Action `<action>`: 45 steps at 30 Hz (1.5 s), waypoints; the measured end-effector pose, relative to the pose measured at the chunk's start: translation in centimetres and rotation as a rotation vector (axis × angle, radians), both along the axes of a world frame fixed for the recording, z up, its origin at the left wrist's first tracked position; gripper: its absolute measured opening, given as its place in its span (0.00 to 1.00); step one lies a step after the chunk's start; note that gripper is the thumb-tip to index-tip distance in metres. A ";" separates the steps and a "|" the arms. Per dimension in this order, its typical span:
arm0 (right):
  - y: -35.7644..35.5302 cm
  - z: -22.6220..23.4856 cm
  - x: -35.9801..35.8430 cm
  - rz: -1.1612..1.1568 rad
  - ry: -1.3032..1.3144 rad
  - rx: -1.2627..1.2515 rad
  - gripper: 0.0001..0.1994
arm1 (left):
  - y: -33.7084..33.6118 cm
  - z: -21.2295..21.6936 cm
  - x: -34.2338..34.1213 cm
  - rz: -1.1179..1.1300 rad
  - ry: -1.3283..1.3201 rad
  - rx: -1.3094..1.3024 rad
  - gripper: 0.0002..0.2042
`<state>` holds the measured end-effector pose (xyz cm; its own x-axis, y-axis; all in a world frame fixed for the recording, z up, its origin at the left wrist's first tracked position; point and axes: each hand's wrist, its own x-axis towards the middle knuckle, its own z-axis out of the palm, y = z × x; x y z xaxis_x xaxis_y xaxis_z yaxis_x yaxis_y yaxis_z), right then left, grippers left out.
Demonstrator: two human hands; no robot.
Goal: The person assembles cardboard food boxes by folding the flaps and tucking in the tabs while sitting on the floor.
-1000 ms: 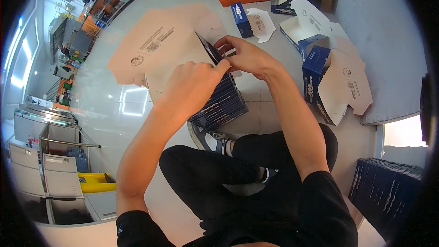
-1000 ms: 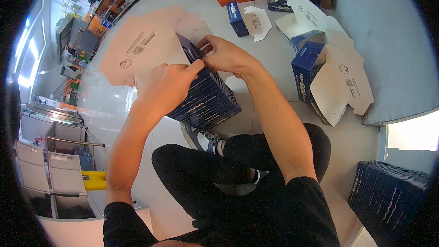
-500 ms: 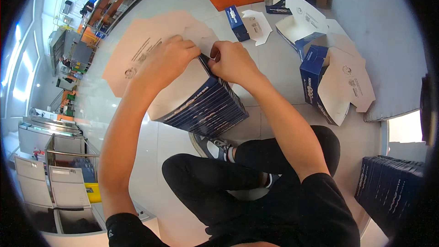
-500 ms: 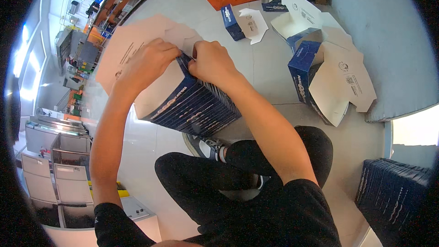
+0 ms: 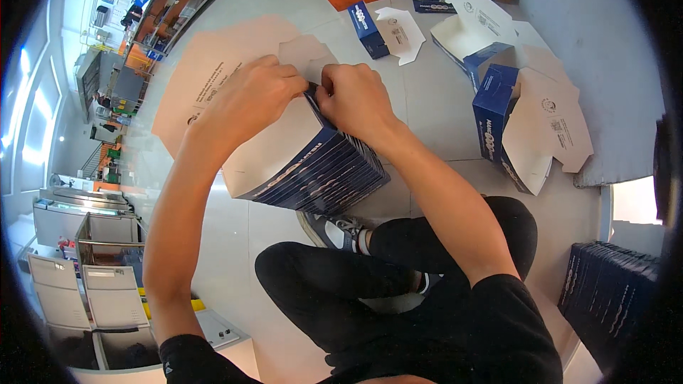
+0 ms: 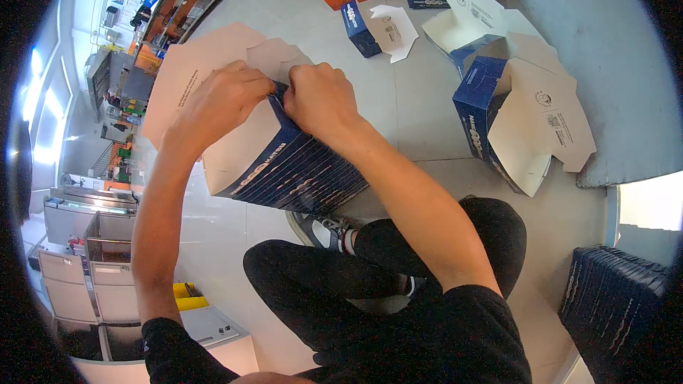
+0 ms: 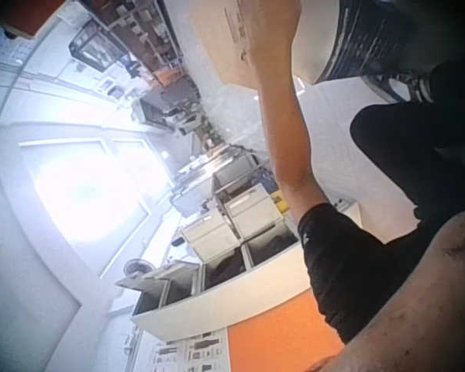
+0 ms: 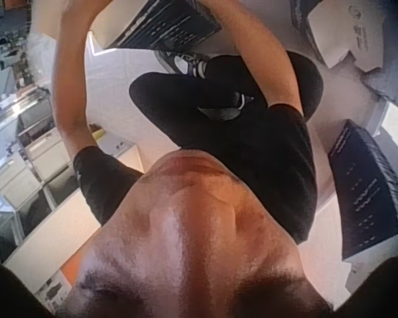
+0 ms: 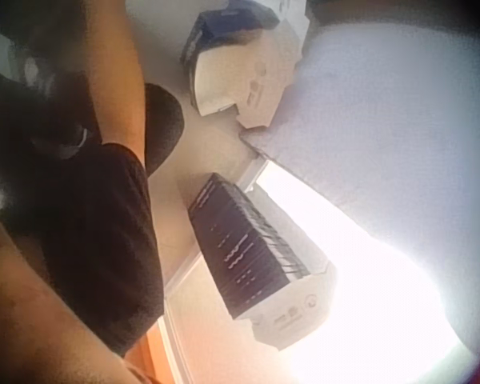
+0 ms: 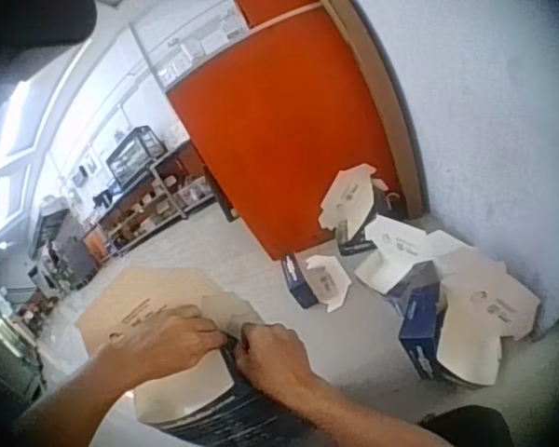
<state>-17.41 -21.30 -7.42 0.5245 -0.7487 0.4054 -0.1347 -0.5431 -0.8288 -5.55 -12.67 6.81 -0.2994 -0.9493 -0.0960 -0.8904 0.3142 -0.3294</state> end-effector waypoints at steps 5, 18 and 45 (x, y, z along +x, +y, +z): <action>0.1 0.3 0.3 -0.028 0.029 0.016 0.08 | 0.1 -0.7 0.2 -0.003 0.054 0.013 0.08; -2.2 0.2 -0.5 0.214 -0.008 0.359 0.24 | 0.8 -2.9 -0.8 0.175 0.409 -0.200 0.16; 0.1 -4.5 -1.4 0.472 0.444 1.024 0.55 | 14.6 -14.3 5.0 1.294 2.567 -0.542 0.42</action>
<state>-18.80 -21.23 -11.89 0.7756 -0.3150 -0.5470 -0.4817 0.2646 -0.8354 -0.59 1.91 -7.50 0.6647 -0.5276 -0.5290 0.6697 0.1068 0.7349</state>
